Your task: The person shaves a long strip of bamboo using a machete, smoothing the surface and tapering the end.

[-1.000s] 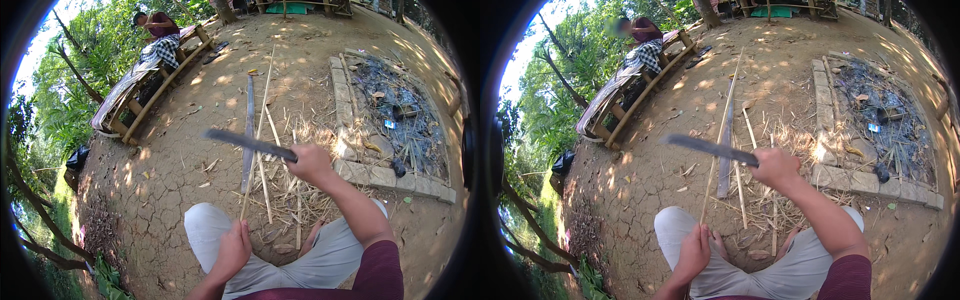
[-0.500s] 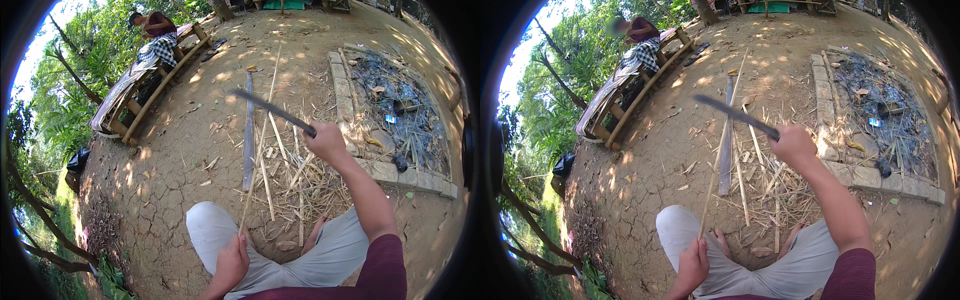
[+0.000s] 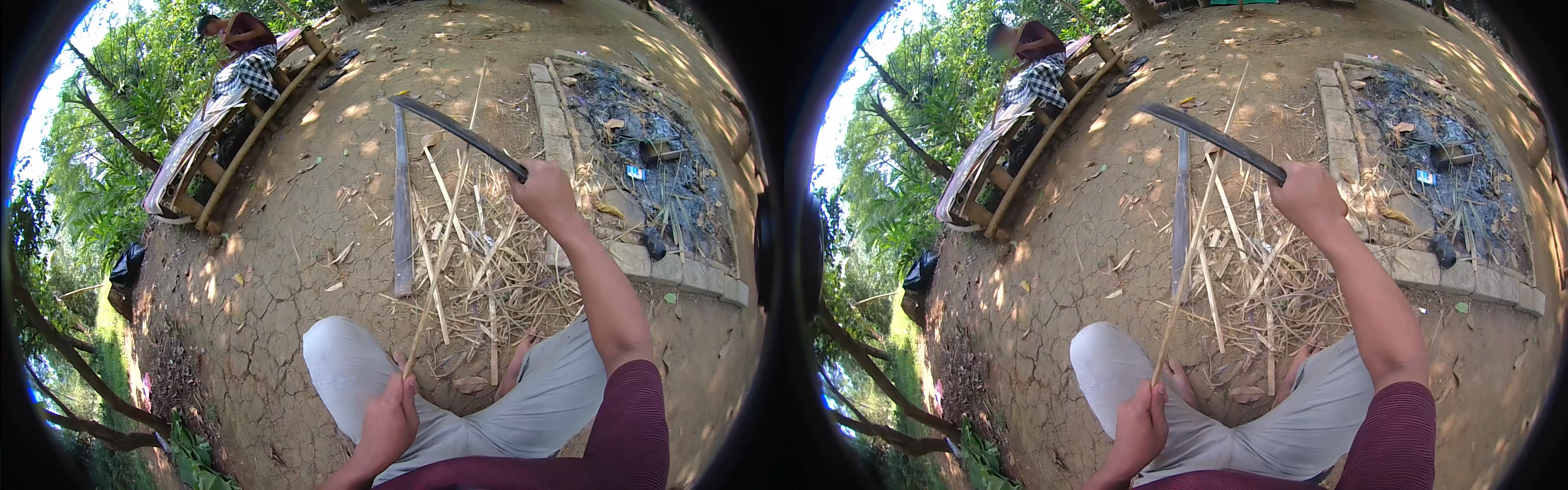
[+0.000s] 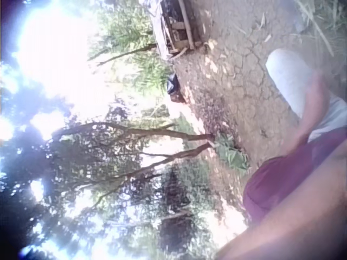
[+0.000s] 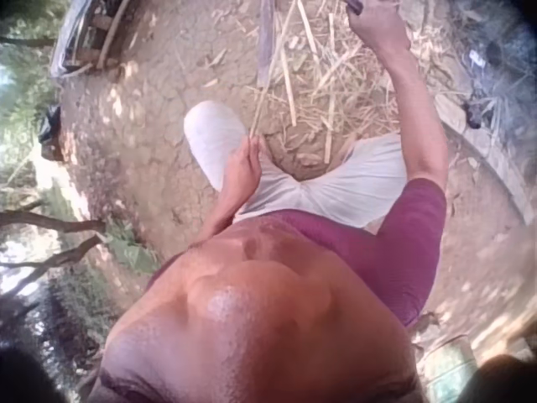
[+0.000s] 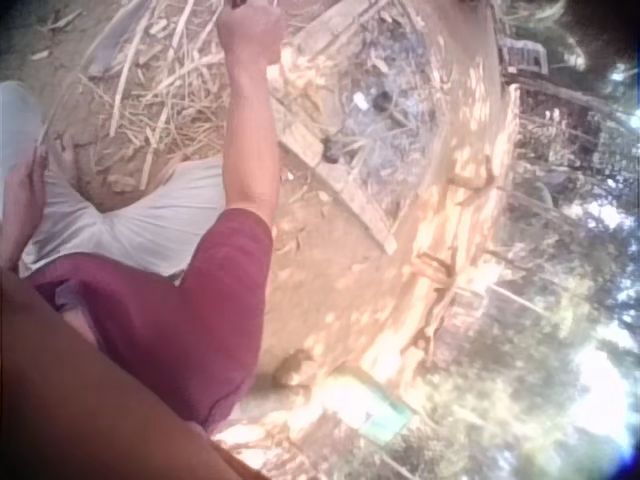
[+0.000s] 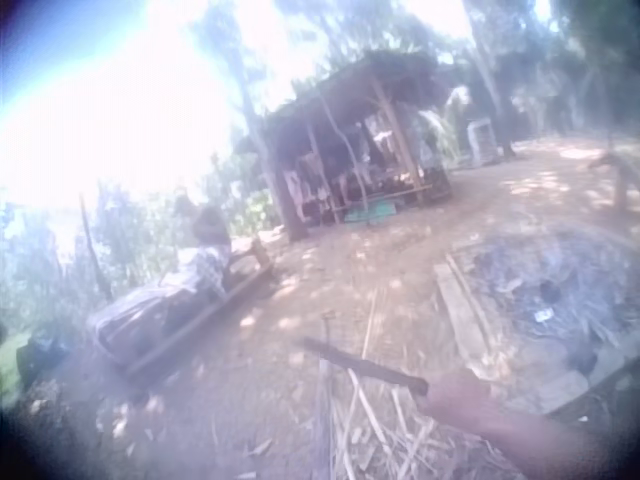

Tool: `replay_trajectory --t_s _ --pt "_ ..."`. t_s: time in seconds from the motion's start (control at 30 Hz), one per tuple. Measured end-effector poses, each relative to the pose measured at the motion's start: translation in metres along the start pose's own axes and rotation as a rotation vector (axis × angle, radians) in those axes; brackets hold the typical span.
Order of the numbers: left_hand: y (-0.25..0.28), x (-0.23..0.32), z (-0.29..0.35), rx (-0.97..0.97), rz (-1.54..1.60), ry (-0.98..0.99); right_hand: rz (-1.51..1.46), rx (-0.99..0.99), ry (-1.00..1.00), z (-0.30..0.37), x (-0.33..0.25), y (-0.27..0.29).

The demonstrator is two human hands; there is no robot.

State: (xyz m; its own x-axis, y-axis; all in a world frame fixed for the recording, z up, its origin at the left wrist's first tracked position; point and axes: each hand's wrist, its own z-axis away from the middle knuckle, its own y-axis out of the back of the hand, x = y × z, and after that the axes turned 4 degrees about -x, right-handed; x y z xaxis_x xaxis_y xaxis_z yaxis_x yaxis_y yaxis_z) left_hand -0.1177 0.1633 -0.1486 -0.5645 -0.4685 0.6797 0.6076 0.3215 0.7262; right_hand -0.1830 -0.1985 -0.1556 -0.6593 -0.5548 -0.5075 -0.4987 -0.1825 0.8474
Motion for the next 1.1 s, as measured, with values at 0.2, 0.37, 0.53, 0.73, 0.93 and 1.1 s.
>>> replay_trajectory --t_s 0.2,0.37,0.53,0.73,0.93,1.1 --pt "0.003 0.007 -0.016 0.039 -0.021 -0.003 0.122 -0.054 0.504 0.061 -0.045 -0.020" --pt "0.006 0.000 -0.007 0.015 -0.058 -0.069 0.009 0.295 0.738 0.025 -0.008 -0.036" --pt "0.015 -0.007 0.008 -0.003 -0.050 -0.005 0.167 0.266 0.511 0.002 0.018 -0.037" --pt "0.008 -0.058 0.069 0.069 -0.140 -0.058 0.201 0.023 -0.104 -0.031 0.062 0.000" --pt "0.009 -0.044 0.038 -0.074 -0.016 0.057 0.117 -0.002 0.443 0.029 -0.016 -0.058" --pt "0.008 -0.074 0.088 0.047 -0.071 0.053 0.132 -0.016 0.002 -0.010 0.025 -0.032"
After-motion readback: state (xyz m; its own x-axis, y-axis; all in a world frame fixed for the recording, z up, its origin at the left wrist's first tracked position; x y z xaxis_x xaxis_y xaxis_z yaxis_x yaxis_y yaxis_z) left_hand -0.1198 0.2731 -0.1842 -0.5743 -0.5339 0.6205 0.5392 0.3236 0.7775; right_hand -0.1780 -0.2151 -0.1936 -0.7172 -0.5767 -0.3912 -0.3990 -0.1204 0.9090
